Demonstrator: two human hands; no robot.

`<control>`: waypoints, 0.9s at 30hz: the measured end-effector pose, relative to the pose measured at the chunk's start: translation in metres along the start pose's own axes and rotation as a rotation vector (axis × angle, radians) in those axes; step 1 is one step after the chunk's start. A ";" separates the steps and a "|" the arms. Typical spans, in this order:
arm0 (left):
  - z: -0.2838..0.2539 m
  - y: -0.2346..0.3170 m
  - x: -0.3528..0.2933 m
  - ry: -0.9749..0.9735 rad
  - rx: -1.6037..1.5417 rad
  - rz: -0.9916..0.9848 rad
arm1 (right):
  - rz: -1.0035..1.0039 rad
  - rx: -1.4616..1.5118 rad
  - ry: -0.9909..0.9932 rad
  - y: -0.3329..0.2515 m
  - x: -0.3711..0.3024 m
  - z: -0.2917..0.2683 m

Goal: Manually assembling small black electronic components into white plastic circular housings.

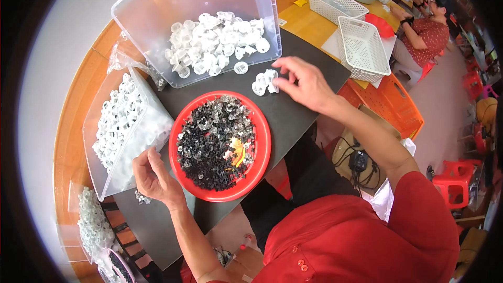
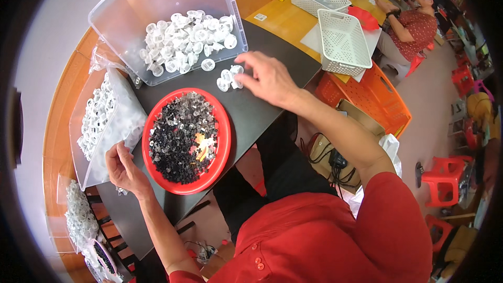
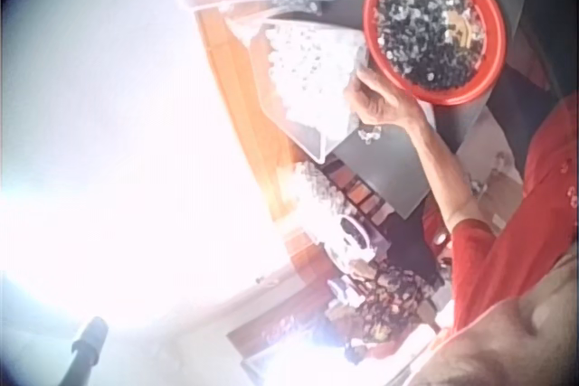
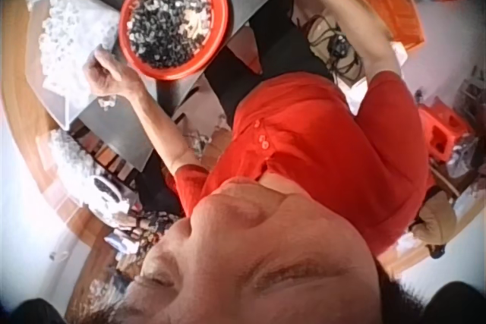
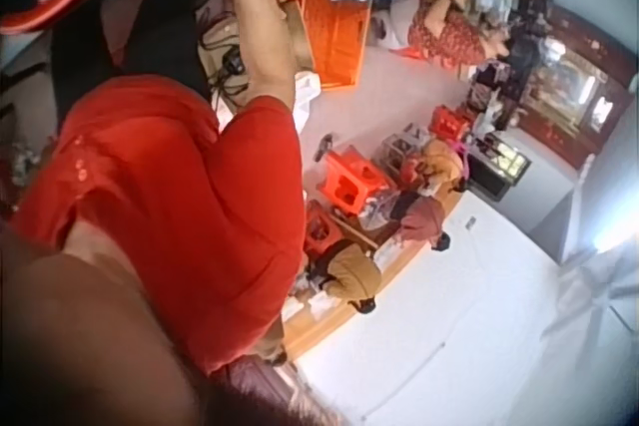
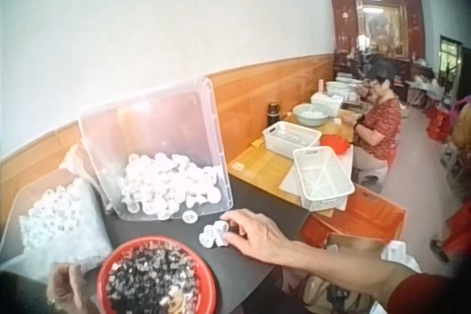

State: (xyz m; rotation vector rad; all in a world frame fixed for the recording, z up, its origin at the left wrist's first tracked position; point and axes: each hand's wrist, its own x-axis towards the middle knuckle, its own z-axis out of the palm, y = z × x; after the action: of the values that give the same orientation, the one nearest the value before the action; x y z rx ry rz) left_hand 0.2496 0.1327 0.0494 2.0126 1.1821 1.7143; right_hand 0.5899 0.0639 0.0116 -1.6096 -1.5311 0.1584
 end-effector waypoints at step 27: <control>0.009 0.005 -0.009 -0.274 0.022 -0.138 | -0.150 0.439 -0.412 -0.102 0.058 0.067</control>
State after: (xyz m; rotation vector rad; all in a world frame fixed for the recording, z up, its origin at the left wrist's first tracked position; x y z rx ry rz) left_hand 0.2601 0.1256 0.0439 2.0450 1.2170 1.3170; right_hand 0.4855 0.1308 0.0647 -1.1519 -1.7658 0.7275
